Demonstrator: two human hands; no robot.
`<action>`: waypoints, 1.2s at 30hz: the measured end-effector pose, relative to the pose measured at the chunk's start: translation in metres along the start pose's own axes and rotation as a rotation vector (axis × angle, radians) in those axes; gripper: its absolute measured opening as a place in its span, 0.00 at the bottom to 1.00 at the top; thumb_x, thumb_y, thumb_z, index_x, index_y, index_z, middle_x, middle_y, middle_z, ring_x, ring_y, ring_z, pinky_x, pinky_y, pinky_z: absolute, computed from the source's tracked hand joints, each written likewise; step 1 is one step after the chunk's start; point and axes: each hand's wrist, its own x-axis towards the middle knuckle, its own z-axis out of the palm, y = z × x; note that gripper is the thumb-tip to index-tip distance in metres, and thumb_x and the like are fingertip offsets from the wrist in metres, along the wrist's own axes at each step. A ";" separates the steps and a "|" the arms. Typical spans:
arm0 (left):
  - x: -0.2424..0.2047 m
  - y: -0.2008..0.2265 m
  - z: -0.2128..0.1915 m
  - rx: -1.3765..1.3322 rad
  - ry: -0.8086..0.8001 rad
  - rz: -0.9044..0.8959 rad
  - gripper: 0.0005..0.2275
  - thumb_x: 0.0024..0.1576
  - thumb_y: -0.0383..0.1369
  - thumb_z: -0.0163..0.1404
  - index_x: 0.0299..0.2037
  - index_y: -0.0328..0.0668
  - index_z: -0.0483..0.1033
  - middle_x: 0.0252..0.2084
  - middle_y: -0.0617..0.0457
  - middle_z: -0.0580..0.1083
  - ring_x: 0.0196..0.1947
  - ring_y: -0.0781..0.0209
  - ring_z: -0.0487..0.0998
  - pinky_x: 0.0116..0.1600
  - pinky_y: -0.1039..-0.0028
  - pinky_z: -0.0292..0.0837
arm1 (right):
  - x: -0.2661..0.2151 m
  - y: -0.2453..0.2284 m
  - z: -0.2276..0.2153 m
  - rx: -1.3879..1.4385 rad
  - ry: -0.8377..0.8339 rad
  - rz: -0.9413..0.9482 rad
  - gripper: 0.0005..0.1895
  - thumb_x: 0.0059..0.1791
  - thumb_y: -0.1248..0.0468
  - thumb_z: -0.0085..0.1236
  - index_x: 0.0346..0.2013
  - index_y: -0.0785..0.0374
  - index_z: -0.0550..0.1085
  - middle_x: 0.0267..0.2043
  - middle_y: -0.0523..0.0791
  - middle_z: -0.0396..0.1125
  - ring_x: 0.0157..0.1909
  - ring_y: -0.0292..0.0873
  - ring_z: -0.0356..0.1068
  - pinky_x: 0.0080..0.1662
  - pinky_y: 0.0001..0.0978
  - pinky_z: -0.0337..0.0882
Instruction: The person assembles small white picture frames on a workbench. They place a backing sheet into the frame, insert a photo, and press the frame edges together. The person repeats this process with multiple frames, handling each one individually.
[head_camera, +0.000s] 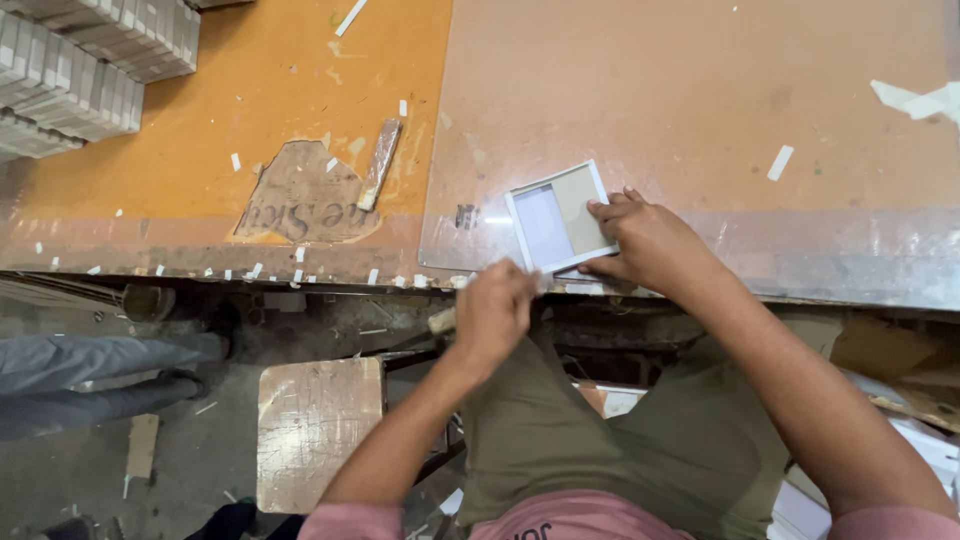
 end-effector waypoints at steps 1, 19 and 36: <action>-0.013 0.003 0.002 -0.038 -0.072 -0.042 0.10 0.54 0.22 0.56 0.42 0.44 0.86 0.30 0.50 0.75 0.28 0.57 0.76 0.34 0.66 0.71 | -0.001 0.002 0.000 0.006 -0.007 -0.002 0.27 0.36 0.50 0.72 0.30 0.75 0.79 0.56 0.55 0.71 0.55 0.60 0.70 0.64 0.47 0.64; 0.052 -0.046 -0.011 -0.379 0.247 -0.147 0.09 0.56 0.24 0.58 0.46 0.32 0.81 0.40 0.49 0.79 0.35 0.65 0.79 0.40 0.74 0.76 | 0.017 0.012 -0.022 -0.055 -0.191 0.021 0.48 0.32 0.43 0.73 0.63 0.54 0.70 0.73 0.54 0.51 0.72 0.61 0.51 0.69 0.57 0.46; -0.004 0.016 0.005 -0.030 0.191 -0.001 0.09 0.54 0.24 0.56 0.44 0.39 0.84 0.30 0.49 0.71 0.31 0.54 0.74 0.36 0.63 0.70 | 0.031 0.003 -0.017 -0.158 -0.243 0.031 0.53 0.25 0.33 0.72 0.59 0.55 0.75 0.72 0.53 0.55 0.70 0.57 0.58 0.70 0.56 0.51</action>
